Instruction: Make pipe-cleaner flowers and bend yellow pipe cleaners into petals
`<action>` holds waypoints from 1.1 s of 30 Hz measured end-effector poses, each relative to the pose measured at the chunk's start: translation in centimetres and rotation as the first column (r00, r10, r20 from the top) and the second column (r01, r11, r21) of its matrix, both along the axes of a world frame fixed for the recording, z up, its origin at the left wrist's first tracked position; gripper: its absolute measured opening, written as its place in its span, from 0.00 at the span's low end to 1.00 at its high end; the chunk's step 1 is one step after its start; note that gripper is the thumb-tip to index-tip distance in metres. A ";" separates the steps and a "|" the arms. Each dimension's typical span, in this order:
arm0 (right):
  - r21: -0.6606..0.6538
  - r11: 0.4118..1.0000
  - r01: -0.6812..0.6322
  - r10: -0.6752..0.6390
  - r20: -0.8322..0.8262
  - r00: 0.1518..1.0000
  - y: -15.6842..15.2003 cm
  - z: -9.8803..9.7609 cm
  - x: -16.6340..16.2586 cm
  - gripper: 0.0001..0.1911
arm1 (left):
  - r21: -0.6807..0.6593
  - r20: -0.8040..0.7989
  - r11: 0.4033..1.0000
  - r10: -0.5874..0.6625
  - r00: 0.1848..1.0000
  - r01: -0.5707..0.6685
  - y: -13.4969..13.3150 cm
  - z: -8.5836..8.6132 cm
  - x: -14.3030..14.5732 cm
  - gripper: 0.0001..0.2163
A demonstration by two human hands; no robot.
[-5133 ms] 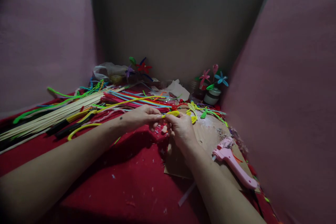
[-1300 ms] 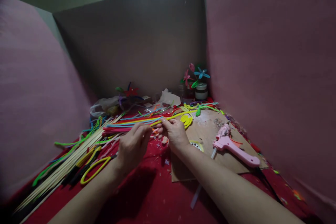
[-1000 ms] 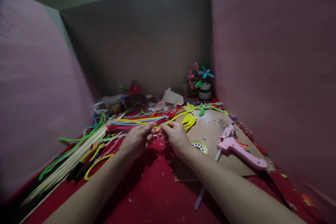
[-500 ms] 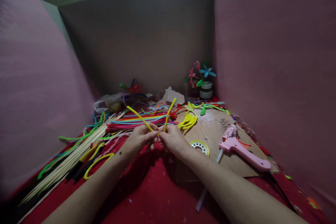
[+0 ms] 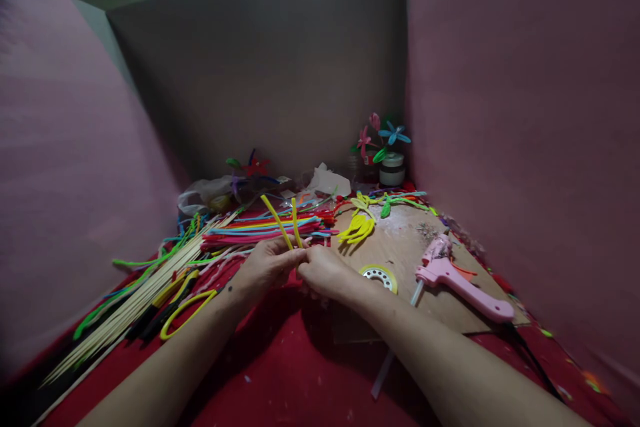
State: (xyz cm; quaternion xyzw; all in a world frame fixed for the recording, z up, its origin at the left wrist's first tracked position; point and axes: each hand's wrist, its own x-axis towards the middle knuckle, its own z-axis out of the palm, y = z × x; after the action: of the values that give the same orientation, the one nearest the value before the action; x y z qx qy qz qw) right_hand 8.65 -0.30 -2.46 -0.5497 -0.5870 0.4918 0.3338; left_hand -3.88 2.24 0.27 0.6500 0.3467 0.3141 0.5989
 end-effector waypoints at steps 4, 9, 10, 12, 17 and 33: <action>-0.044 0.998 -0.041 0.025 -0.317 0.948 -0.1 0.3 0.2 0.06 | 0.017 0.004 0.990 0.140 0.990 -0.140 0.2 0.0 -0.4 0.12; -0.096 0.973 -0.208 0.078 -0.716 0.694 -0.2 0.7 0.8 0.10 | -0.039 0.157 0.978 0.208 0.965 -0.204 0.7 -0.1 -0.8 0.12; -0.108 0.962 -0.252 0.082 -0.764 0.640 -0.1 0.6 1.0 0.11 | -0.067 0.186 0.977 0.210 0.960 -0.201 0.7 -0.1 -0.8 0.12; -0.142 0.935 -0.325 0.062 -0.837 0.543 0.0 0.2 1.2 0.12 | -0.116 0.226 0.974 0.215 0.950 -0.193 0.6 0.0 -0.7 0.12; -0.164 0.898 -0.409 0.010 -0.920 0.391 0.3 -0.6 1.2 0.10 | -0.134 0.287 0.979 0.184 0.940 -0.151 0.1 0.3 -0.6 0.11; -0.198 0.939 -0.280 -0.001 -0.818 0.575 -0.2 0.3 0.7 0.10 | 0.030 0.209 0.994 0.097 0.973 -0.106 0.1 0.4 -0.8 0.11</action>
State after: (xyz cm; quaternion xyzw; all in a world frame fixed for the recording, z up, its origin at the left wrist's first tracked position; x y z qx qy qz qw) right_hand 9.33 -0.51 -2.19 -0.2618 -0.3289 0.7969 0.4339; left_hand -4.70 2.37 0.71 0.6073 0.3088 0.4172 0.6014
